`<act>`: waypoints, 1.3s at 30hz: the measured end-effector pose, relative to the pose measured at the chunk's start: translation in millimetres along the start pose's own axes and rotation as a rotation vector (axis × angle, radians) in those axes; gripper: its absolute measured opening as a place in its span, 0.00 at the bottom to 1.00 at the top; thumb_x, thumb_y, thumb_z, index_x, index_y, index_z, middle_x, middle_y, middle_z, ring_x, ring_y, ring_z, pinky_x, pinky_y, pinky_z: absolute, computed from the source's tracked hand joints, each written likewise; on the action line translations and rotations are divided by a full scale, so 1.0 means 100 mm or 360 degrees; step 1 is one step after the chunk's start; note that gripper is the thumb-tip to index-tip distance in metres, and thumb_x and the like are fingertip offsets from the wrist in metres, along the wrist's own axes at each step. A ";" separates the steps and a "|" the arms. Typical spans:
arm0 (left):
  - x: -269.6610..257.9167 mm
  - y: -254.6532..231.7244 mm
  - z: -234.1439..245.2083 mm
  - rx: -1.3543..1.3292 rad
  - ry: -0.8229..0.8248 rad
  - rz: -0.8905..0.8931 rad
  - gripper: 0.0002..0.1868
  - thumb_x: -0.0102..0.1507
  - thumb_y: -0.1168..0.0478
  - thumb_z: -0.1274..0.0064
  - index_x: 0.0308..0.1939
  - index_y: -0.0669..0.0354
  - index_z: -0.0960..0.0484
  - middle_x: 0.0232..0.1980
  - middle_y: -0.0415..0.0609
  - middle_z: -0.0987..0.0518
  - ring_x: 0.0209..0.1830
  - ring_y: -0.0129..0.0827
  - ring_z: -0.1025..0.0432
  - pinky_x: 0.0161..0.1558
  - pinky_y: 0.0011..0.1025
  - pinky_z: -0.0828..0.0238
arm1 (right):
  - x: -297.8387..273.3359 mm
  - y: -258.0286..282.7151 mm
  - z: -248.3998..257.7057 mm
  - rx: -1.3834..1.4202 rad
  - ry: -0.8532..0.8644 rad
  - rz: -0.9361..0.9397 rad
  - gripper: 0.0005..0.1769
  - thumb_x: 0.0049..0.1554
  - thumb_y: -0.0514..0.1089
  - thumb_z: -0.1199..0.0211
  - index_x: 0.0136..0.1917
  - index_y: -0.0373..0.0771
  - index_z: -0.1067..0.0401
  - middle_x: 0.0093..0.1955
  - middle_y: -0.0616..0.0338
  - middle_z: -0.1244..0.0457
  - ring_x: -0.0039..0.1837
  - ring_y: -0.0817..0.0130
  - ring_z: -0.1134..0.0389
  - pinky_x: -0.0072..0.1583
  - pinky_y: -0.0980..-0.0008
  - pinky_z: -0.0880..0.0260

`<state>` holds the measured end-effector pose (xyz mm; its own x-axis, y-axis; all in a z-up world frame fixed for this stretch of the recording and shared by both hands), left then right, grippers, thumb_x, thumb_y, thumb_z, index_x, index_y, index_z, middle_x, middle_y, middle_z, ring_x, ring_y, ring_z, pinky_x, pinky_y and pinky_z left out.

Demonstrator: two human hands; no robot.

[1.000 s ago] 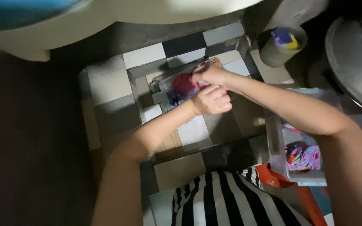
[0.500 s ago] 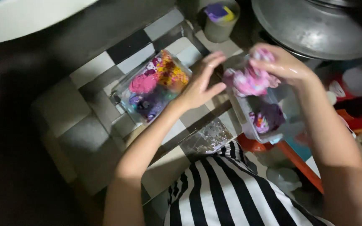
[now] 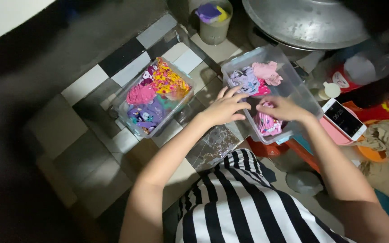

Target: Washing and rinsing small colorful fabric items in a plastic bin on the floor.

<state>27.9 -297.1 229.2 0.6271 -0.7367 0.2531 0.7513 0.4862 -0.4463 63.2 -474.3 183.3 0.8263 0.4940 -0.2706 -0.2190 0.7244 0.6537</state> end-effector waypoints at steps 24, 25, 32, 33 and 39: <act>-0.53 0.36 0.49 -0.0181 -0.0552 0.0293 0.32 0.61 0.62 0.37 0.67 0.55 0.33 0.77 0.55 0.40 0.81 0.50 0.55 0.77 0.57 0.59 | 0.34 0.50 0.10 -0.0967 0.0595 -0.0188 0.32 0.58 0.71 0.46 0.60 0.45 0.26 0.52 0.48 0.28 0.56 0.49 0.27 0.62 0.51 0.29; -0.72 0.46 0.56 -0.0172 -0.0561 0.0316 0.32 0.61 0.62 0.37 0.67 0.55 0.33 0.77 0.55 0.40 0.81 0.50 0.55 0.77 0.57 0.59 | 0.24 0.72 0.20 -0.0974 0.0608 -0.0166 0.32 0.58 0.71 0.46 0.60 0.45 0.26 0.52 0.48 0.28 0.56 0.49 0.27 0.62 0.51 0.29; -2.79 2.19 0.63 0.0225 -0.0556 0.1539 0.27 0.61 0.61 0.38 0.64 0.55 0.26 0.64 0.56 0.25 0.66 0.52 0.31 0.65 0.49 0.34 | 0.56 2.36 0.08 -0.1122 0.0483 0.0541 0.27 0.60 0.67 0.46 0.58 0.47 0.22 0.43 0.47 0.30 0.52 0.47 0.30 0.56 0.51 0.30; -3.14 2.48 0.47 0.0335 -0.0448 0.1684 0.28 0.60 0.60 0.36 0.64 0.59 0.26 0.64 0.59 0.26 0.66 0.54 0.32 0.66 0.48 0.35 | 0.64 2.62 -0.05 -0.0851 0.0472 0.0733 0.29 0.58 0.64 0.44 0.62 0.44 0.26 0.47 0.45 0.29 0.50 0.44 0.27 0.55 0.49 0.29; -3.31 2.65 0.18 0.0382 0.0247 0.2060 0.28 0.63 0.59 0.48 0.69 0.49 0.26 0.70 0.53 0.27 0.71 0.46 0.33 0.72 0.62 0.62 | 2.12 2.85 -1.23 -0.0989 0.0460 0.0431 0.33 0.59 0.59 0.39 0.73 0.48 0.38 0.64 0.41 0.35 0.63 0.45 0.31 0.62 0.49 0.30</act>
<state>23.4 84.6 42.8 0.8958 0.2807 -0.3447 -0.3396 0.9324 -0.1234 112.8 -104.3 225.2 0.5504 0.7392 -0.3881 -0.7206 0.6554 0.2263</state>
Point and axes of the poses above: each hand's wrist, its own x-axis towards the middle knuckle, its own z-axis out of the back of the hand, y = z × x, the point moved 9 cm from there along x, towards the middle knuckle
